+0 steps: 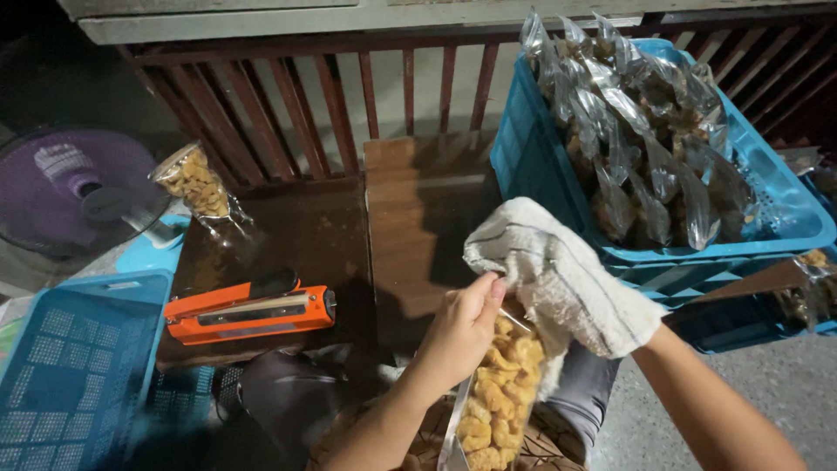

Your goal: The person wipes the exterior of sealed plastic bags containing snacks with a white cloth. They pick up each bag from a blue crate, wipe it, and place it on a wooden table next to a stapler and fan.

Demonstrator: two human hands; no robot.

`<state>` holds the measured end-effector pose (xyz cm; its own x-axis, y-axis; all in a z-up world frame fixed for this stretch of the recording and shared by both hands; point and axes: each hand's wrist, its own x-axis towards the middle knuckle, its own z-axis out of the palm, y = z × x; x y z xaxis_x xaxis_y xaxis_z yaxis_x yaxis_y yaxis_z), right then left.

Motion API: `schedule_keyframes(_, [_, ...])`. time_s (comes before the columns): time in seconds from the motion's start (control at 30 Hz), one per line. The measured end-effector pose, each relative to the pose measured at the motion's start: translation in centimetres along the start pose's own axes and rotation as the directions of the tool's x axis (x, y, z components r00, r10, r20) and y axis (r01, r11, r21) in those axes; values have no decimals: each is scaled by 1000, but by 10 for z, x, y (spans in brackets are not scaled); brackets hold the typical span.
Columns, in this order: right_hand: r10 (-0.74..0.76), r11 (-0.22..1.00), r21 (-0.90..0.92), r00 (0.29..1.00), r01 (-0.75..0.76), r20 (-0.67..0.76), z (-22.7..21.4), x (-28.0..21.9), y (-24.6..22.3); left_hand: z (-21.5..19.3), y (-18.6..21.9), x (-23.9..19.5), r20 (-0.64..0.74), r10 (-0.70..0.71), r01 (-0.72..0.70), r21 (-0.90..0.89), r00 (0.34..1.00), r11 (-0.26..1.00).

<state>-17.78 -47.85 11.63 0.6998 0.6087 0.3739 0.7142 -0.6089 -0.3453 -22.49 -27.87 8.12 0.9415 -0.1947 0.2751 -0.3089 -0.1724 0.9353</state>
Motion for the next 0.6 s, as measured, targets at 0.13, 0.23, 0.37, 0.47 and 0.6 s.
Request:
schedule_keyframes(0.13, [-9, 999, -53, 1000, 9, 8, -5, -3, -7, 0, -2, -1, -14, -62, 62, -1, 998, 998])
schedule_keyframes(0.23, [11, 991, -130, 1000, -14, -27, -9, -10, -8, -6, -6, -2, 30, -35, 41, -199, 999, 979])
schedule_keyframes(0.37, [142, 990, -3, 990, -142, 13, 0, -17, 10, 1, -14, 3, 30, 29, -22, -212, 999, 977])
schedule_keyframes(0.47, [41, 999, 30, 997, -39, -60, 16, -22, 31, 12, -20, 8, -34, 44, -41, 76, 998, 996])
schedule_keyframes(0.6, [126, 933, 338, 992, -123, 13, 23, -33, 52, 12, -30, 8, -59, 123, -124, 2, 991, 992])
